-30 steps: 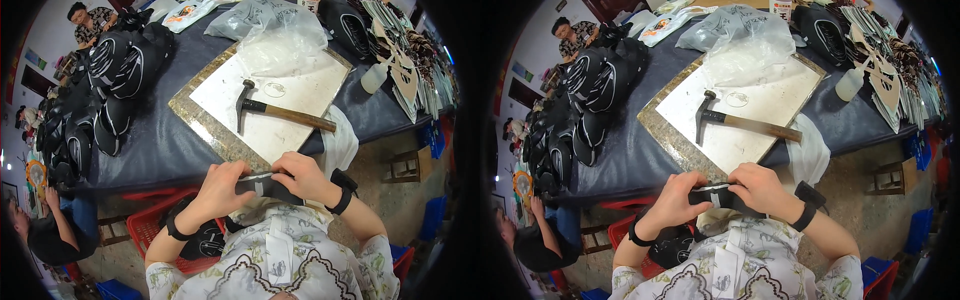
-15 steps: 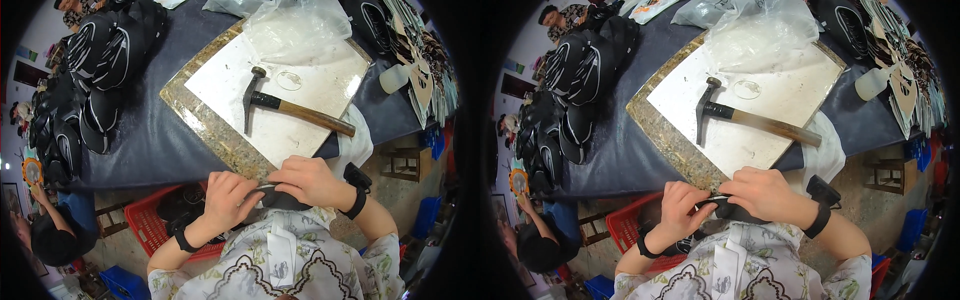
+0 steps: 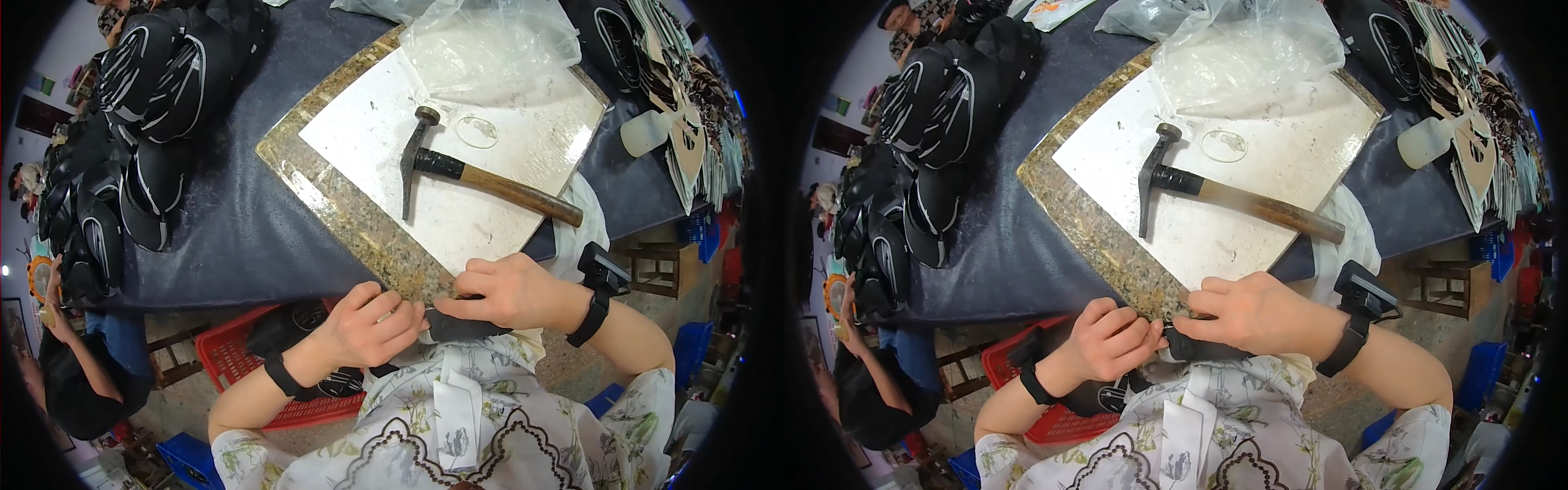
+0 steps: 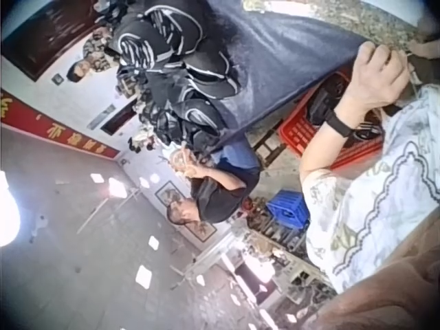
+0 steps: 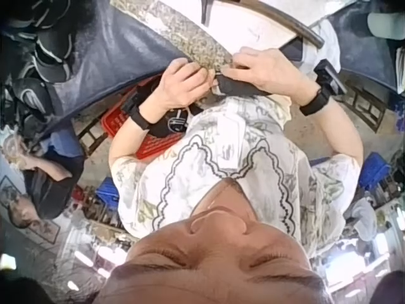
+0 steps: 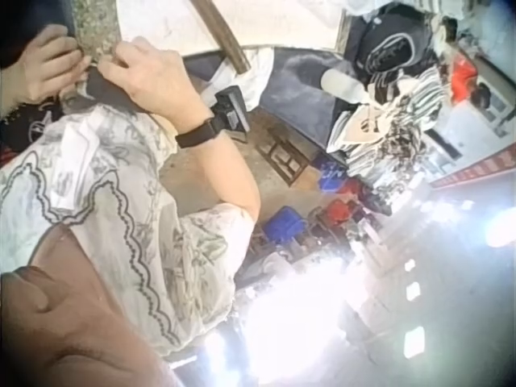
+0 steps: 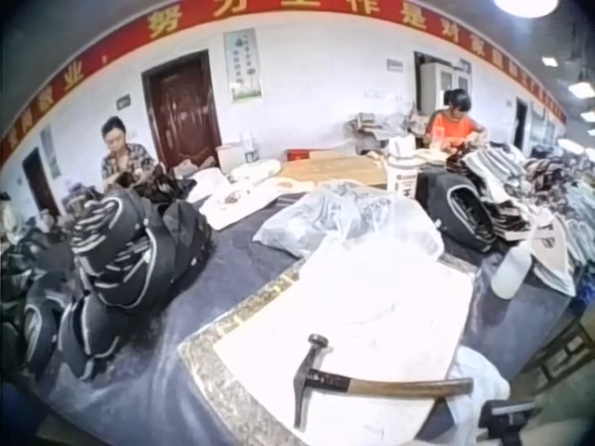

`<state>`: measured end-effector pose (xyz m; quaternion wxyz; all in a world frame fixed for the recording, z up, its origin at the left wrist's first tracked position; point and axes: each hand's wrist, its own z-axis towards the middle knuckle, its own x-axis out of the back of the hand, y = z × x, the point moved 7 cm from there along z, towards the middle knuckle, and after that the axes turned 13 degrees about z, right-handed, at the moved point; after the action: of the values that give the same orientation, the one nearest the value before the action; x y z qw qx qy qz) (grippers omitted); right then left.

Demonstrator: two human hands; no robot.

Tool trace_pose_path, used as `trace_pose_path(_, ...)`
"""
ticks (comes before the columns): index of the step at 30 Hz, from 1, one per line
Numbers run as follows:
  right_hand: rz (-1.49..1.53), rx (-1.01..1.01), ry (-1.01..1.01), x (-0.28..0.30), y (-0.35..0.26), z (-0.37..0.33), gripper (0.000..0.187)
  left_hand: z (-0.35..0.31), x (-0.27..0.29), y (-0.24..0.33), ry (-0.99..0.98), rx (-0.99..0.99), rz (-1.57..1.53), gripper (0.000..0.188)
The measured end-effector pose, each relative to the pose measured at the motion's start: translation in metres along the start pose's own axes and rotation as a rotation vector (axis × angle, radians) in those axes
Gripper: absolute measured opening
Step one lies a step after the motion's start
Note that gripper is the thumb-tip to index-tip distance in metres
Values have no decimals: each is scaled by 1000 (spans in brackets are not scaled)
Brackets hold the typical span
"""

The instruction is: The worker applies adhesive from a bottle to shoe upper components and hammers them onto a form to shape the heel.

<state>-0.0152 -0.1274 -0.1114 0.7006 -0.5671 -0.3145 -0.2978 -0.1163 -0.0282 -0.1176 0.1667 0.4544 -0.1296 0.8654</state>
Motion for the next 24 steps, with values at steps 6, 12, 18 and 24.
trace_pose_path(6, -32, 13, -97, -1, 0, 2, 31, 4, 0, -5, -2, -88, -62, 16)
trace_pose_path(12, -8, -5, -104, -1, 5, -2, 30, 6, -2, -1, -114, -187, -101, 15)
trace_pose_path(18, 7, 5, -80, -1, 10, -8, 28, 7, -2, -3, -94, -104, -135, 16)
trace_pose_path(24, 17, 17, -94, -1, 11, -9, 30, 4, -4, -5, -59, -125, -112, 21)
